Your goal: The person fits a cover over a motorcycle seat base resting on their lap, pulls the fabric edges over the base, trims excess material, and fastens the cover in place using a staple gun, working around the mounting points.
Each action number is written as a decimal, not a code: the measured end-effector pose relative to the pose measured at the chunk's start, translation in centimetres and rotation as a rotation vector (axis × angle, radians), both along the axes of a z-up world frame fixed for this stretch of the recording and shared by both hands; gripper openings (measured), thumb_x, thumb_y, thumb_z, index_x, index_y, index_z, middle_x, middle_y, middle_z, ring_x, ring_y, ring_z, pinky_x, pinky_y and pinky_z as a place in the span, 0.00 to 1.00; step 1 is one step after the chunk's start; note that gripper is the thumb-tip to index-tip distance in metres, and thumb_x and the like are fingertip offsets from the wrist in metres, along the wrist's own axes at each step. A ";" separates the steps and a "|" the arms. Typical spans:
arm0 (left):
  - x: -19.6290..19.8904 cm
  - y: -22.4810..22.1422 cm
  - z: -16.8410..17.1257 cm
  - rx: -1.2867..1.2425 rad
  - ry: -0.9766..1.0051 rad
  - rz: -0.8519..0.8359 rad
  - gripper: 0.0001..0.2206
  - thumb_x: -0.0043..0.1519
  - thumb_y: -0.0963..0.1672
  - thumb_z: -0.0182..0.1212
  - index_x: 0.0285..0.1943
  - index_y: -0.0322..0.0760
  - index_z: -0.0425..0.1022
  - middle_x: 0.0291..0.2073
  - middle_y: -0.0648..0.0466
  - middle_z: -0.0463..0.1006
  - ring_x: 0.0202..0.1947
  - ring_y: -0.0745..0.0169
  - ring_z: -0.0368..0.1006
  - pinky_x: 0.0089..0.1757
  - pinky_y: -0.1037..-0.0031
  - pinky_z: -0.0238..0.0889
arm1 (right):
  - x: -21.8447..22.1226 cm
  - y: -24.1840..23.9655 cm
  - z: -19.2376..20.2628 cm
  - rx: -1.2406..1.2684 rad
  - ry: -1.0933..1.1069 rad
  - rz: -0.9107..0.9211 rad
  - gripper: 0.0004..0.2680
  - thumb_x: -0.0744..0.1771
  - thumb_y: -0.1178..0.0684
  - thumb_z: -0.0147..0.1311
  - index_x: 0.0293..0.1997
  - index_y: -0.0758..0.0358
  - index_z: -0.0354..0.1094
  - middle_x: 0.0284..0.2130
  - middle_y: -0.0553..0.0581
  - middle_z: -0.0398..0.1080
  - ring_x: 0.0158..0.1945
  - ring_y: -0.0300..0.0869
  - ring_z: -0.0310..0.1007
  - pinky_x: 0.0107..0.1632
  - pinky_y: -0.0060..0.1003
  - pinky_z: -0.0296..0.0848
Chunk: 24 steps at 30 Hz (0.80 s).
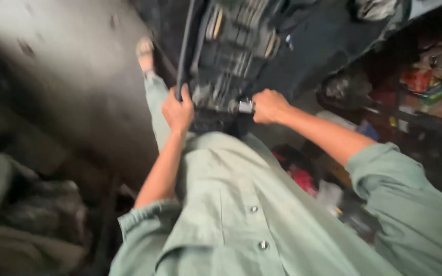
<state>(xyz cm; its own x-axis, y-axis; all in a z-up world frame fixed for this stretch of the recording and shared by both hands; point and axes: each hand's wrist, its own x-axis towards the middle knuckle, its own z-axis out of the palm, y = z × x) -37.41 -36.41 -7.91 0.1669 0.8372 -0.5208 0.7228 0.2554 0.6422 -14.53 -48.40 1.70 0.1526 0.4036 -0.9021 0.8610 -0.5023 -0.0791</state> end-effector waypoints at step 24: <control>13.3 21.7 -1.9 -0.156 -0.574 -0.495 0.36 0.54 0.42 0.70 0.75 0.31 0.61 0.63 0.41 0.74 0.62 0.52 0.72 0.59 0.67 0.65 | 13.1 10.7 8.0 0.323 -0.409 -0.323 0.11 0.60 0.57 0.56 0.42 0.73 0.73 0.38 0.76 0.75 0.47 0.67 0.75 0.51 0.56 0.73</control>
<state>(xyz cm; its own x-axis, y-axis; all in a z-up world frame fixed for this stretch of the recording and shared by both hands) -24.10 -14.72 -9.86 0.7822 0.5185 -0.3455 0.3412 0.1076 0.9338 -1.46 -37.67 9.69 0.6208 0.5225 -0.5845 0.6622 -0.7485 0.0342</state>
